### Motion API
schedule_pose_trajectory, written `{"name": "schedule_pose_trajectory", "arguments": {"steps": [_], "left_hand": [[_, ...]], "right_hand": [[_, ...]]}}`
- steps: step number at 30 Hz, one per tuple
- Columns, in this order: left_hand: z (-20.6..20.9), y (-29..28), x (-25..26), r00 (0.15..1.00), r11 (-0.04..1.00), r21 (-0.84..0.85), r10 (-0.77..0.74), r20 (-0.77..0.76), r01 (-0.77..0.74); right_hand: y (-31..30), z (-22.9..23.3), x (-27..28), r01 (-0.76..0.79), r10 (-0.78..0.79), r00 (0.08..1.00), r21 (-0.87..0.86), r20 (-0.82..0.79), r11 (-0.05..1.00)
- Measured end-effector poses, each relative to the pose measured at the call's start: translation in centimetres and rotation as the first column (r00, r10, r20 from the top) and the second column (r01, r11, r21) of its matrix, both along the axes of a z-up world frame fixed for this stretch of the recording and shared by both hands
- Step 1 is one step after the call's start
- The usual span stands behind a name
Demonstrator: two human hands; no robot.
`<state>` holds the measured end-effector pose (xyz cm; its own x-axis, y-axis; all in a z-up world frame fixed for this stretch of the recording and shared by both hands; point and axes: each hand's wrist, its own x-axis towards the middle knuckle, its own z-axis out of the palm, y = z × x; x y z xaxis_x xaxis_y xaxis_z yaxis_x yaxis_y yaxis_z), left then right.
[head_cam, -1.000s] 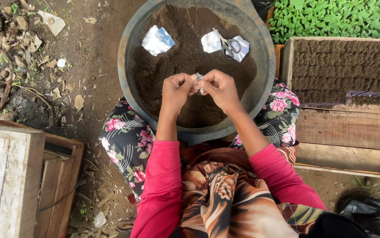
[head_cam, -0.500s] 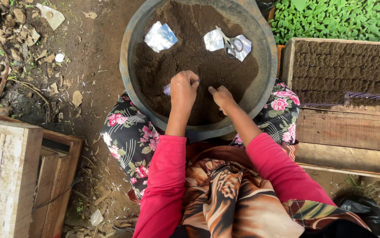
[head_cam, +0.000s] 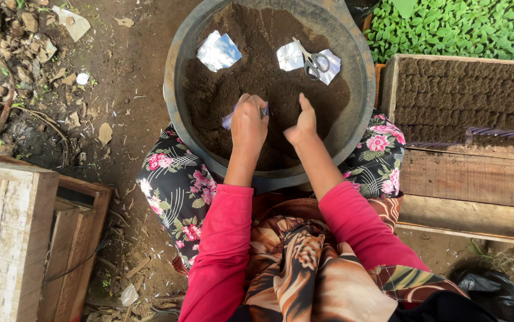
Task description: The person sits on the ground and wraps small items from a large basin of soil into small white paper packets. They fold the paper around the contents to form neat bundles and place them back into the basin. A pair of scissors is visible in the basin but is not used during the clip.
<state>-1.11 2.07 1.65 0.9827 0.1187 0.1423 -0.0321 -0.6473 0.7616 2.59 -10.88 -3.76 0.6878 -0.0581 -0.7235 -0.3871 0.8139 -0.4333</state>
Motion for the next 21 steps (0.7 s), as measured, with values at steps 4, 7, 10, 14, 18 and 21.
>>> {"name": "schedule_pose_trajectory", "arguments": {"steps": [4,7,10,14,18,21], "left_hand": [[0.3,-1.0,0.3,0.999,0.999,0.036,-0.025,-0.04,0.026],[-0.5,-1.6,0.5,0.996,0.996,0.082,-0.03,-0.084,0.037],[-2.5,-2.0,1.2,0.993,0.994,0.085,-0.059,-0.106,0.068],[-4.2,-1.7,1.8,0.98,0.997,0.001,-0.074,-0.187,0.076],[-2.2,-1.1,1.2,0.971,0.994,-0.074,-0.099,-0.22,0.085],[-2.7,-0.6,1.1,0.971,0.992,-0.106,-0.095,-0.22,0.073]], "right_hand": [[-1.1,0.0,2.6,0.002,-0.009,0.998,0.126,0.055,0.992],[-0.7,2.0,2.8,-0.039,0.01,0.985,0.167,0.172,0.985],[-0.6,3.5,2.1,-0.113,0.082,0.961,0.103,0.265,0.988],[-0.5,4.8,2.2,-0.165,0.161,0.93,-0.014,0.331,0.986],[-1.7,2.7,3.5,-0.213,0.216,0.902,-0.051,0.374,0.976],[-0.6,3.5,2.8,-0.271,0.299,0.853,-0.125,0.427,0.954]]}}
